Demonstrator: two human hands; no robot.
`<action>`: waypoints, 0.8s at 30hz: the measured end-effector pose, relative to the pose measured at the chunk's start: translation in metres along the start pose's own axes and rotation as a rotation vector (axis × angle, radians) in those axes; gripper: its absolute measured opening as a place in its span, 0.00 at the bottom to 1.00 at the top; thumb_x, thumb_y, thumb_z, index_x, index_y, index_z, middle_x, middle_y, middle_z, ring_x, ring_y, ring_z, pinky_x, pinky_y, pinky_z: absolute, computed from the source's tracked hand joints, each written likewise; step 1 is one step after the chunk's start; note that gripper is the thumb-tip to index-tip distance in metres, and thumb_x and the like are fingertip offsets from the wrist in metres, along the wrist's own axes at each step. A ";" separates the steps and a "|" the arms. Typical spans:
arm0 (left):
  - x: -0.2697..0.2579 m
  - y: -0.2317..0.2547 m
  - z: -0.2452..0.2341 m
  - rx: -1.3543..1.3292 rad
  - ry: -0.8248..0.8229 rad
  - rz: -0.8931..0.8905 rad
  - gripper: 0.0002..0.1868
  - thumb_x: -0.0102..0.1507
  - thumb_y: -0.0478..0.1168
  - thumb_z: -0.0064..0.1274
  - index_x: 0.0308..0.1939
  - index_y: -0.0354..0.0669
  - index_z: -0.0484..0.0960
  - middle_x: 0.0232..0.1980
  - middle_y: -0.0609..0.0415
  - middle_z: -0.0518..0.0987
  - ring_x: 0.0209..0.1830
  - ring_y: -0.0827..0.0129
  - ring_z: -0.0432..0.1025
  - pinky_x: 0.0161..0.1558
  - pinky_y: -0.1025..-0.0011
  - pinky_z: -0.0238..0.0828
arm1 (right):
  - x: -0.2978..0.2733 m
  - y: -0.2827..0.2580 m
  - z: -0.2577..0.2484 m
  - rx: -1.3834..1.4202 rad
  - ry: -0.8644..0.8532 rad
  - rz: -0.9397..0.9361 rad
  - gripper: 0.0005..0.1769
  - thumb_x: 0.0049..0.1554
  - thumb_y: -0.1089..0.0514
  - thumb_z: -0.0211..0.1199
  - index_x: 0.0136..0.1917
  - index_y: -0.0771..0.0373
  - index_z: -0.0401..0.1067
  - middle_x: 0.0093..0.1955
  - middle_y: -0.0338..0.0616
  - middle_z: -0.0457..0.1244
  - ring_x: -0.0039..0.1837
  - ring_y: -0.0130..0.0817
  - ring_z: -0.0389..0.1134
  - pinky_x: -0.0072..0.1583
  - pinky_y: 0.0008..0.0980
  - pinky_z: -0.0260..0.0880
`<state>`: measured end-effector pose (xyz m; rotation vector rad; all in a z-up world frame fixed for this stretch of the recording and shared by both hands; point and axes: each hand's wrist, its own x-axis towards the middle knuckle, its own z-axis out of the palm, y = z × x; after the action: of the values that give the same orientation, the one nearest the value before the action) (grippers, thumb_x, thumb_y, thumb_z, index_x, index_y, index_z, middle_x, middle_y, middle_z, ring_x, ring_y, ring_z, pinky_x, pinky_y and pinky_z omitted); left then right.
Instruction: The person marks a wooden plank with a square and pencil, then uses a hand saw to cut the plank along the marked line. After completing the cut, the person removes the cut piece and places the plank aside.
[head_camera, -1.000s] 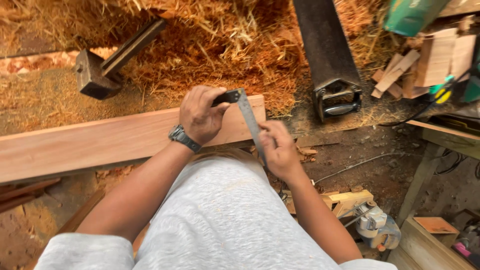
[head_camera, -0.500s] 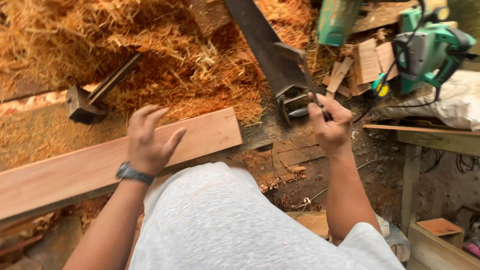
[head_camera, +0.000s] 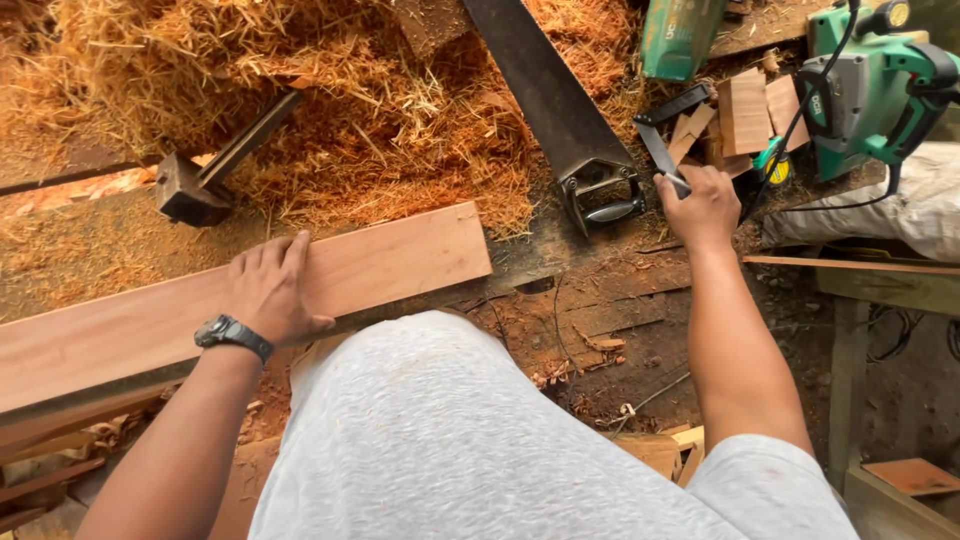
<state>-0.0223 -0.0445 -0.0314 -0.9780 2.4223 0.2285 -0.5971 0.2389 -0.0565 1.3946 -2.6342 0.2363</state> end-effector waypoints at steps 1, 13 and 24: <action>0.001 0.000 0.001 0.000 -0.002 -0.008 0.78 0.36 0.80 0.67 0.84 0.57 0.53 0.74 0.56 0.67 0.76 0.58 0.62 0.75 0.54 0.57 | 0.003 0.002 0.002 0.006 -0.001 -0.006 0.18 0.58 0.43 0.73 0.54 0.56 0.82 0.43 0.46 0.68 0.47 0.52 0.70 0.52 0.52 0.73; -0.019 -0.002 0.036 -0.043 0.426 0.082 0.53 0.35 0.72 0.67 0.58 0.57 0.69 0.50 0.61 0.74 0.57 0.66 0.70 0.65 0.63 0.61 | 0.040 0.012 0.055 0.165 0.000 0.292 0.15 0.53 0.60 0.68 0.55 0.58 0.79 0.45 0.46 0.67 0.50 0.56 0.74 0.50 0.55 0.75; -0.036 0.007 0.012 -0.103 0.636 0.098 0.13 0.66 0.27 0.37 0.32 0.47 0.73 0.29 0.55 0.70 0.24 0.66 0.60 0.24 0.71 0.55 | 0.025 -0.035 0.005 0.130 0.023 0.134 0.18 0.57 0.61 0.66 0.60 0.69 0.77 0.56 0.60 0.63 0.57 0.56 0.67 0.55 0.55 0.72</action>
<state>-0.0006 -0.0135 -0.0232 -1.1029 3.0645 0.0811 -0.5829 0.1981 -0.0542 1.2435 -2.7397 0.4449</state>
